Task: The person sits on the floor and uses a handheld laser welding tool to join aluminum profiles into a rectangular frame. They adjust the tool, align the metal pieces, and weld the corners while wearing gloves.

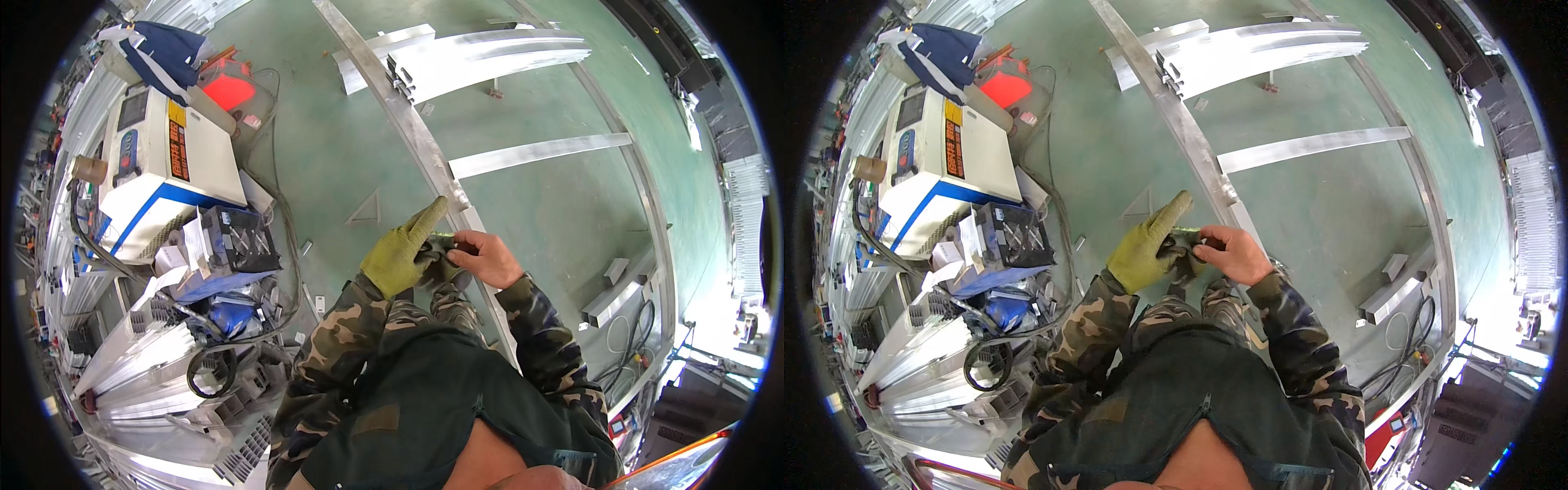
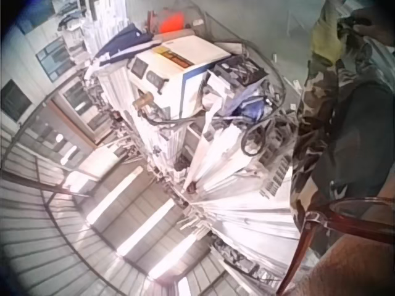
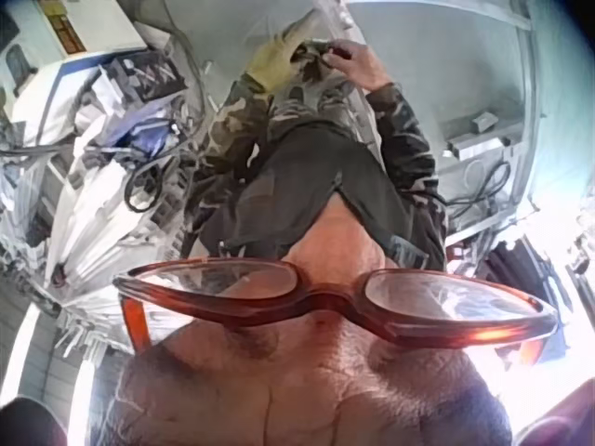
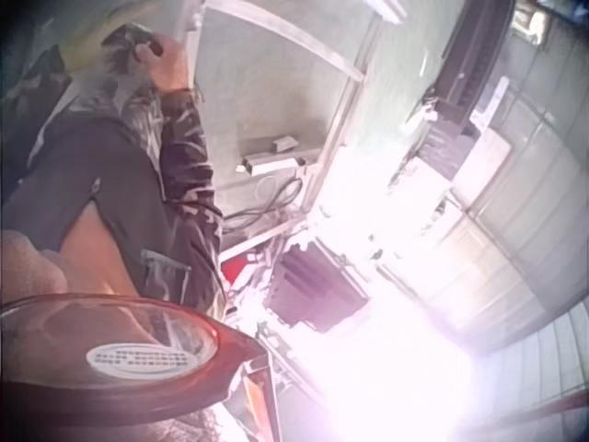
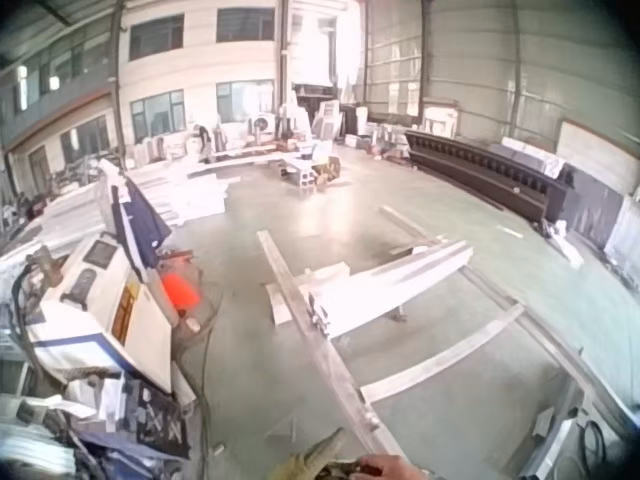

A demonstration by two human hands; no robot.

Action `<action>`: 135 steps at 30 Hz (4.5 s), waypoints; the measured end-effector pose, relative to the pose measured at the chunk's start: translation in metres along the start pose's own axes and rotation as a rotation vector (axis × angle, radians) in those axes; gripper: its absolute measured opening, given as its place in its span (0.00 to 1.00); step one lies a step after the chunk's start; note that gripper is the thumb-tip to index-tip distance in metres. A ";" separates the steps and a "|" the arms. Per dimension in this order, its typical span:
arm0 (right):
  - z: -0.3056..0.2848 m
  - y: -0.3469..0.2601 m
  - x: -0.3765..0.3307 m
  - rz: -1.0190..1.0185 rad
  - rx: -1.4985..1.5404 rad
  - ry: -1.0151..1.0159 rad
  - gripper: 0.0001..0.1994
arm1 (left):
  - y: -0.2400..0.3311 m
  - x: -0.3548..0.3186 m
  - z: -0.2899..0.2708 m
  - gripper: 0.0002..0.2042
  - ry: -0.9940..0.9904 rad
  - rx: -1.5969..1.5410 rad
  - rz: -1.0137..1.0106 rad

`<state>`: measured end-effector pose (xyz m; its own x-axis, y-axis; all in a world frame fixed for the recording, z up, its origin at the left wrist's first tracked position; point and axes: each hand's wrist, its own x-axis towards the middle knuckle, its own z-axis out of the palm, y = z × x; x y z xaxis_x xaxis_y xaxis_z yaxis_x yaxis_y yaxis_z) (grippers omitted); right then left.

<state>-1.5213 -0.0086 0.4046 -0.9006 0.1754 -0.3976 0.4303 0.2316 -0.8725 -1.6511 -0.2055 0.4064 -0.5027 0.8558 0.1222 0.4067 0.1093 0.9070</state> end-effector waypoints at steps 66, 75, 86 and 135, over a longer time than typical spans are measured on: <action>0.095 0.079 -0.006 -0.008 -1.053 -0.373 0.15 | -0.035 -0.084 0.061 0.16 0.182 0.344 -0.188; 0.044 0.102 0.031 -0.061 -0.351 -0.158 0.12 | -0.008 -0.084 0.063 0.14 -0.286 0.420 -0.467; 0.052 0.105 0.051 0.057 0.948 -0.123 0.24 | -0.026 -0.044 0.088 0.14 -0.146 -0.039 -0.445; 0.138 0.010 0.297 -0.031 1.390 0.021 0.21 | -0.113 0.061 -0.081 0.22 -0.639 -0.227 -0.646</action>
<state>-1.7927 -0.0864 0.2384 -0.9020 0.2049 -0.3799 -0.0136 -0.8932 -0.4494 -1.7894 -0.2064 0.3436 -0.0367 0.7867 -0.6162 0.0023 0.6167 0.7872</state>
